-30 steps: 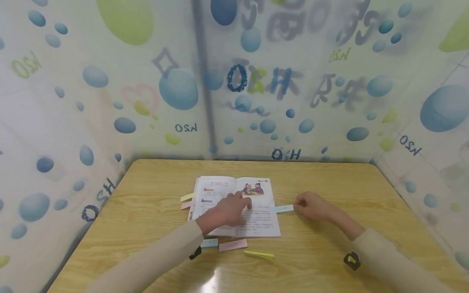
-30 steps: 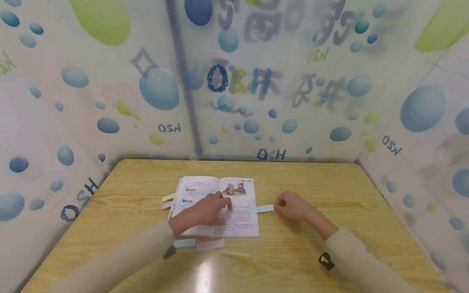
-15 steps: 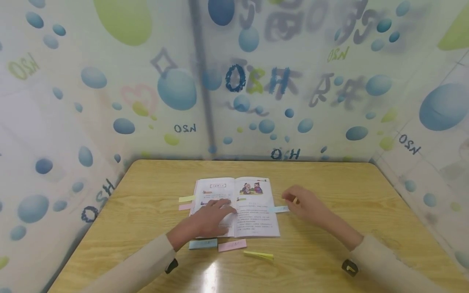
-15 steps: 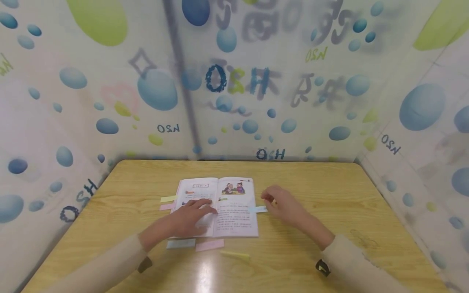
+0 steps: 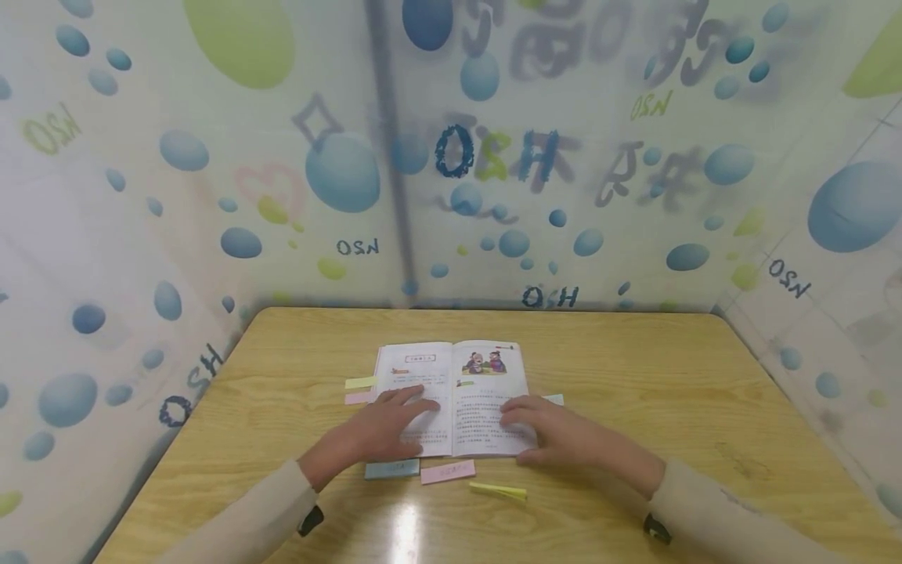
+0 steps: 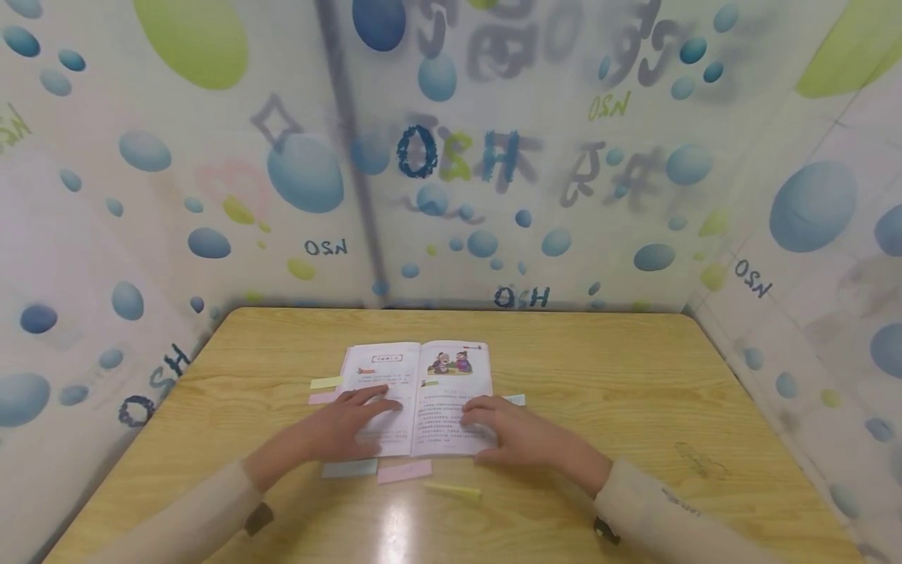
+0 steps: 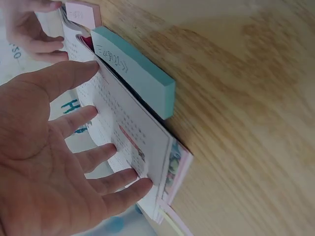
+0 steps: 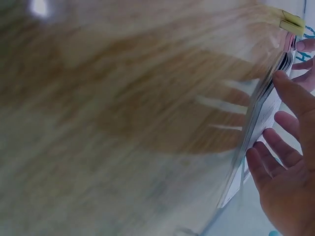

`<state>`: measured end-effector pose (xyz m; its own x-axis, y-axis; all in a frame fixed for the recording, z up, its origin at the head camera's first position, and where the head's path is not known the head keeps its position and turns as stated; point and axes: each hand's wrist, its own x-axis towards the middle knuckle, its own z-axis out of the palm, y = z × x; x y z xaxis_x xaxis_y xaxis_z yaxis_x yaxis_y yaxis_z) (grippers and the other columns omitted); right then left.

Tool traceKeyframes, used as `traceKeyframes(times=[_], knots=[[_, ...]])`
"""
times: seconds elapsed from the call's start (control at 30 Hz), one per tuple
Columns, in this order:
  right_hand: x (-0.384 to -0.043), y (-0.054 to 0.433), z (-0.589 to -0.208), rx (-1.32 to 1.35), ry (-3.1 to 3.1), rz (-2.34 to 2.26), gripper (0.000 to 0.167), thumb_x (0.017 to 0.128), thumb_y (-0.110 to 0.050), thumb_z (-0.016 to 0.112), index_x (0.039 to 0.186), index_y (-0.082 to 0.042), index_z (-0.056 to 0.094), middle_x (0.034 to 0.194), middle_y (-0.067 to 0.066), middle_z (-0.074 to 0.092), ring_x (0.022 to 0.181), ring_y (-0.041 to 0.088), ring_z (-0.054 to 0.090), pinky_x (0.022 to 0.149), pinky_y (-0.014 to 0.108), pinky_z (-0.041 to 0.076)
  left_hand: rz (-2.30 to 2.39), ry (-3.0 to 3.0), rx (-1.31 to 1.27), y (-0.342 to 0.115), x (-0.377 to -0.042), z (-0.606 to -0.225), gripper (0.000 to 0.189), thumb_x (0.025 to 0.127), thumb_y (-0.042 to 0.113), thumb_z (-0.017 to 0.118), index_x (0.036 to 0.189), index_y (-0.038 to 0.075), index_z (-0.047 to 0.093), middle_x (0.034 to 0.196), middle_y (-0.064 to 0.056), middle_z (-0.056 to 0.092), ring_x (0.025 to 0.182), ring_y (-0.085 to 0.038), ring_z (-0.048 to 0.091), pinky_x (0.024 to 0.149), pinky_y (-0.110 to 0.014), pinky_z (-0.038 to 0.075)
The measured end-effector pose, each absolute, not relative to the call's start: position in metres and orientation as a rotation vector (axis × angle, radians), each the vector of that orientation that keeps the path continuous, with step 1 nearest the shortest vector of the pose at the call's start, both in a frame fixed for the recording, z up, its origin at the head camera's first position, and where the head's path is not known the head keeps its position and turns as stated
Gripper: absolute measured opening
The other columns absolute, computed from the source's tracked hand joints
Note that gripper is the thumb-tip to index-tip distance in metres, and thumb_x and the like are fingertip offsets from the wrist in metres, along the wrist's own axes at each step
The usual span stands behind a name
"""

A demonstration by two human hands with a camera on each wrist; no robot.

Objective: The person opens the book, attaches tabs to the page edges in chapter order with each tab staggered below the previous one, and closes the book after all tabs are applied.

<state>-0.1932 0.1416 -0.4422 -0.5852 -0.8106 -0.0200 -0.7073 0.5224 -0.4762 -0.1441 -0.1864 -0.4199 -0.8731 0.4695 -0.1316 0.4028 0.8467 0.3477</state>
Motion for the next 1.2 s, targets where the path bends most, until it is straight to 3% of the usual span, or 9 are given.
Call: traceKeyframes(times=[0.33, 0.57, 0.8, 1.07, 1.2], knots=[[-0.194, 0.142, -0.444, -1.286, 2.546, -0.561, 0.046, 0.091, -0.029, 0.078, 0.131, -0.01, 0.065, 0.148, 0.005, 0.051, 0.139, 0.027, 0.043, 0.112, 0.047, 0.035, 0.519, 2.796, 0.636, -0.208, -0.137, -0.417, 0.067, 0.083, 0.023, 0.086, 0.142, 0.01, 0.056, 0.153, -0.026, 0.039, 0.136, -0.05, 0.039, 0.108, -0.063, 0.034], [-0.196, 0.142, -0.444, -1.277, 2.548, -0.548, 0.046, 0.093, -0.029, 0.077, 0.132, -0.01, 0.065, 0.147, 0.004, 0.051, 0.138, 0.026, 0.043, 0.113, 0.046, 0.035, 0.547, 2.816, 0.59, -0.213, -0.14, -0.419, 0.069, 0.081, 0.028, 0.087, 0.14, 0.01, 0.056, 0.152, -0.024, 0.041, 0.132, -0.05, 0.042, 0.104, -0.061, 0.039], [-0.203, 0.139, -0.446, -1.312, 2.569, -0.547, 0.045, 0.092, -0.026, 0.077, 0.131, -0.007, 0.064, 0.146, 0.007, 0.052, 0.137, 0.029, 0.045, 0.112, 0.047, 0.036, 0.628, 2.859, 0.458, -0.211, -0.14, -0.423, 0.066, 0.084, 0.027, 0.085, 0.14, 0.008, 0.055, 0.151, -0.024, 0.041, 0.129, -0.048, 0.046, 0.102, -0.059, 0.042], [-0.213, 0.137, -0.448, -1.246, 2.56, -0.574, 0.044, 0.091, -0.025, 0.078, 0.13, -0.009, 0.065, 0.145, 0.006, 0.052, 0.138, 0.028, 0.044, 0.113, 0.046, 0.035, 0.781, 2.932, 0.24, -0.218, -0.141, -0.432, 0.071, 0.087, 0.027, 0.083, 0.139, -0.007, 0.049, 0.132, -0.024, 0.057, 0.116, -0.035, 0.058, 0.098, -0.051, 0.047], [-0.215, 0.137, -0.45, -1.268, 2.554, -0.601, 0.043, 0.09, -0.023, 0.079, 0.128, -0.007, 0.065, 0.143, 0.007, 0.053, 0.136, 0.029, 0.045, 0.112, 0.046, 0.036, 1.007, 2.777, 0.076, -0.228, -0.145, -0.427, 0.073, 0.093, 0.03, 0.077, 0.143, -0.01, 0.042, 0.129, -0.029, 0.059, 0.116, -0.037, 0.059, 0.093, -0.051, 0.05]])
